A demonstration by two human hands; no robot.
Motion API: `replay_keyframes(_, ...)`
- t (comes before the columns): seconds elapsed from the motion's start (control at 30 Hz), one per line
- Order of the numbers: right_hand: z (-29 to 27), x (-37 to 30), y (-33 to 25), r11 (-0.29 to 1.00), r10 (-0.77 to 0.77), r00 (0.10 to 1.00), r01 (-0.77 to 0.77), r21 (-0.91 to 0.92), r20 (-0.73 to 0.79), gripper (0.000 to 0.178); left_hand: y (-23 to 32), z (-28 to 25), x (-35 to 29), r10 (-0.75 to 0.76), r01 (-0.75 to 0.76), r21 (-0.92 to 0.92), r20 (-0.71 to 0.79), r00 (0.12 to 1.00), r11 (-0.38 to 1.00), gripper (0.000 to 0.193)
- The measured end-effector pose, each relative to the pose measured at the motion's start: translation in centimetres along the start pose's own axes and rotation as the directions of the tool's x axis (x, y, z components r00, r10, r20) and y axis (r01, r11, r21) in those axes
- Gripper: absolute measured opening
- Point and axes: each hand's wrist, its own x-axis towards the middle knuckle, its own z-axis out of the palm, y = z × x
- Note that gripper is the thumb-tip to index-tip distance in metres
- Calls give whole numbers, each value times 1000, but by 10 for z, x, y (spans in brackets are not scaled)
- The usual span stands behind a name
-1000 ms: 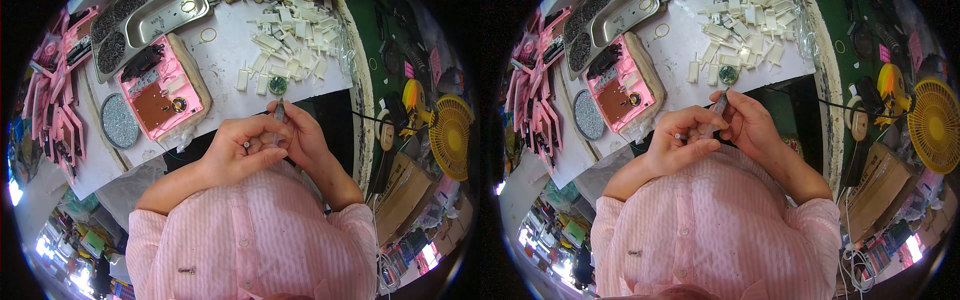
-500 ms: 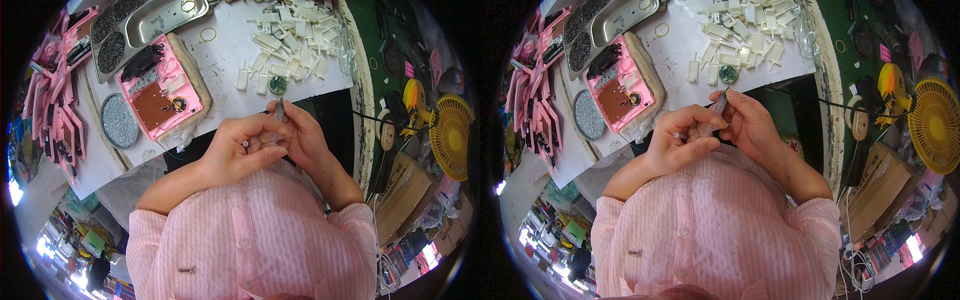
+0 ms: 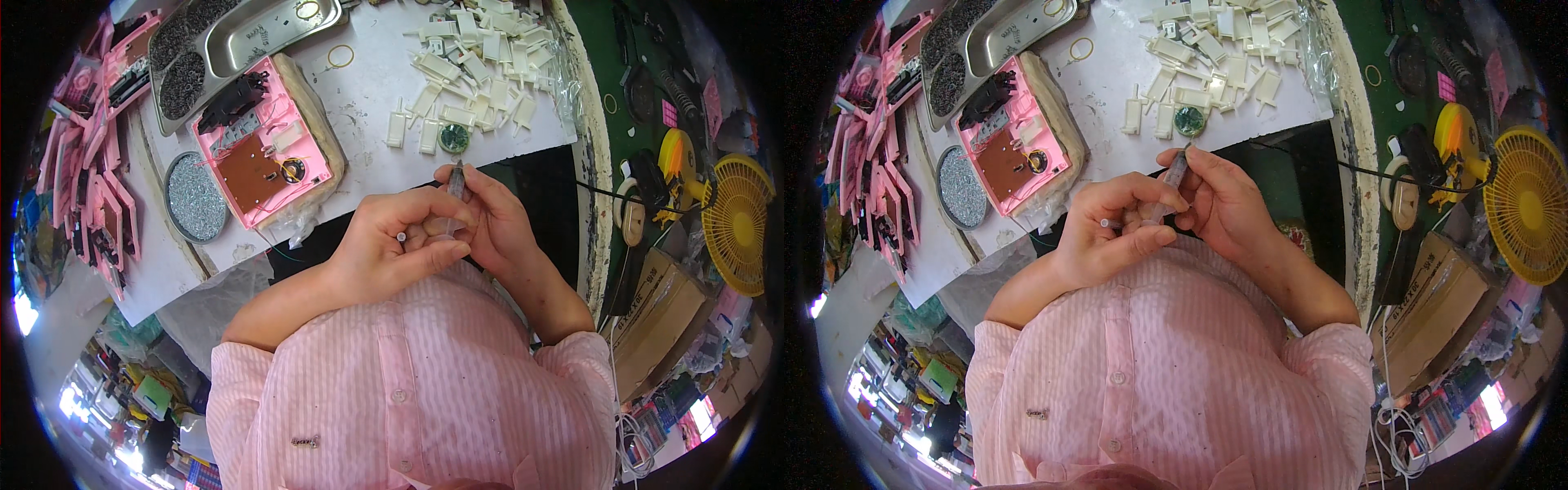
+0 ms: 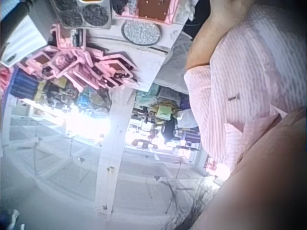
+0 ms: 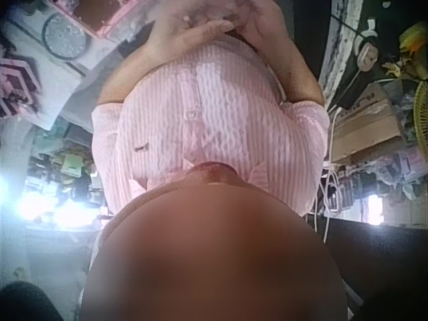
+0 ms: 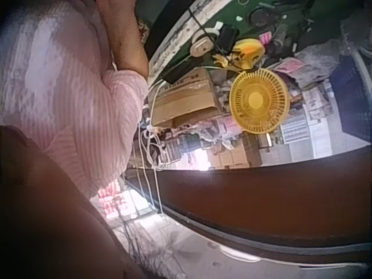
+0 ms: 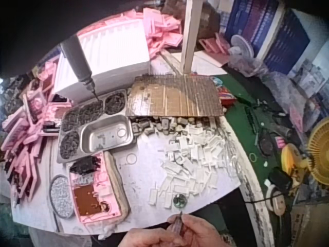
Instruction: Soldering wires and assembling internal electronic components into pink toy casings at a factory workbench.
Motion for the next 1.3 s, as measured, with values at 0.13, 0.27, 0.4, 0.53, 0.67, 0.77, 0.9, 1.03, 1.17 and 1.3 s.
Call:
replay_keyframes(0.13,8,-6,-3,998,54,998,-53,37,-42,38,23,-2,-3,-62,56,109,44,997,992,34)
replay_keyframes(0.27,-6,-10,-3,1000,-7,997,5,19,79,36,44,-18,-30,-186,190,37,-85,979,981,39)
replay_keyframes(0.4,-10,-26,-10,999,-36,991,36,1,127,37,27,-56,-36,-98,62,-252,-131,987,966,33)
replay_keyframes(0.53,18,-48,-25,850,-138,987,159,-502,80,42,18,-50,-16,122,-86,126,-309,943,988,35)
replay_keyframes(0.67,49,-52,-25,351,-214,876,481,-803,432,33,23,-48,-8,-159,63,-484,-160,974,873,35)
replay_keyframes(0.77,60,-45,-25,179,-144,834,551,-815,532,29,26,-43,-11,-222,75,-681,-132,966,729,33)
replay_keyframes(0.9,68,-42,-18,111,-128,807,590,-800,577,28,22,-48,-22,-232,78,-726,-115,966,684,32)
replay_keyframes(1.03,74,-43,-12,92,-102,844,535,-840,527,25,15,-46,-28,-207,69,-732,-100,973,678,31)
replay_keyframes(1.17,76,-39,-8,76,-132,858,508,-858,496,22,14,-40,-31,-175,56,-652,-119,977,756,27)
replay_keyframes(1.3,81,-39,-11,26,-236,878,433,-901,416,21,9,-35,-33,-53,-36,-405,-207,977,914,20)
